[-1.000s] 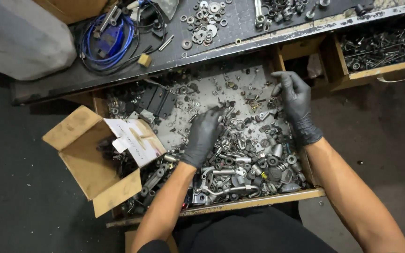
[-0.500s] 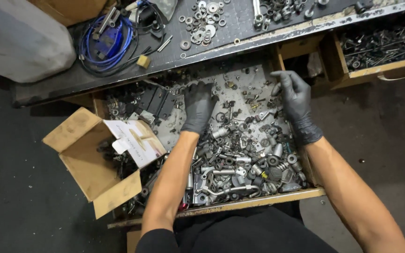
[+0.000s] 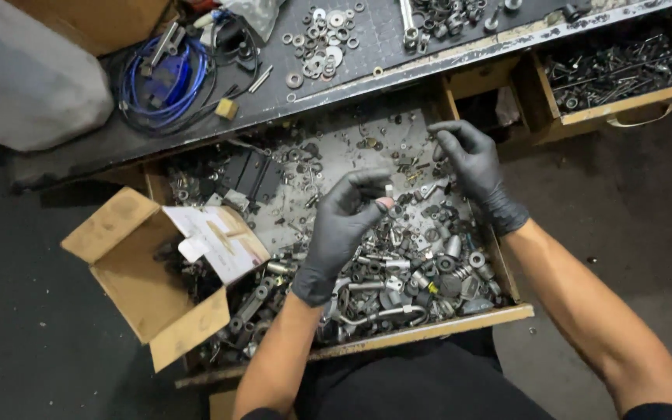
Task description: The person sorts through a drawer filled with various metal parts, including bolts, nuts, and washers. They pick up individual items, examine them, and place them into a cardboard box or back into the drawer.
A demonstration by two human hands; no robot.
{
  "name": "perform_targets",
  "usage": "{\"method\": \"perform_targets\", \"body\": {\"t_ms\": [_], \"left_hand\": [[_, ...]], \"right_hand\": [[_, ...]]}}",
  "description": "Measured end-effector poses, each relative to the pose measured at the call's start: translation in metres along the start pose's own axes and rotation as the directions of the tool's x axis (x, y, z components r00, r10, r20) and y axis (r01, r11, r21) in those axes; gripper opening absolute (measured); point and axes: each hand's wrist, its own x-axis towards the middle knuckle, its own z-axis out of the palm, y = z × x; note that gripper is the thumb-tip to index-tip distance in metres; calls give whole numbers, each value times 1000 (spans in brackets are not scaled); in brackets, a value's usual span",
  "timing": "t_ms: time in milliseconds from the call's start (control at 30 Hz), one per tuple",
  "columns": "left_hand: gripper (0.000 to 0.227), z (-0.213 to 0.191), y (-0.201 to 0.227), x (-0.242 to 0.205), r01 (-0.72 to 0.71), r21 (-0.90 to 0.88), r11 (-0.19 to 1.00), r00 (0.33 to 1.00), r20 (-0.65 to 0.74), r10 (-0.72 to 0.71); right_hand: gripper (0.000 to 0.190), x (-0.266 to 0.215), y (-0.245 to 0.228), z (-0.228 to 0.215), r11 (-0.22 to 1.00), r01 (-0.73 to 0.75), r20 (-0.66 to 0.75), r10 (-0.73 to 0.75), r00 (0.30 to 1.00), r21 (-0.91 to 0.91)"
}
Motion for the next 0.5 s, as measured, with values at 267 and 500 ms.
{"method": "perform_targets", "body": {"t_ms": [267, 500], "left_hand": [[34, 15, 25, -43, 27, -302, 953, 999, 51, -12], [35, 19, 41, -58, 41, -410, 911, 994, 107, 3]], "right_hand": [[43, -90, -143, 17, 948, 229, 179, -270, 946, 221], [35, -107, -179, 22, 865, 387, 181, -457, 871, 319]]}}
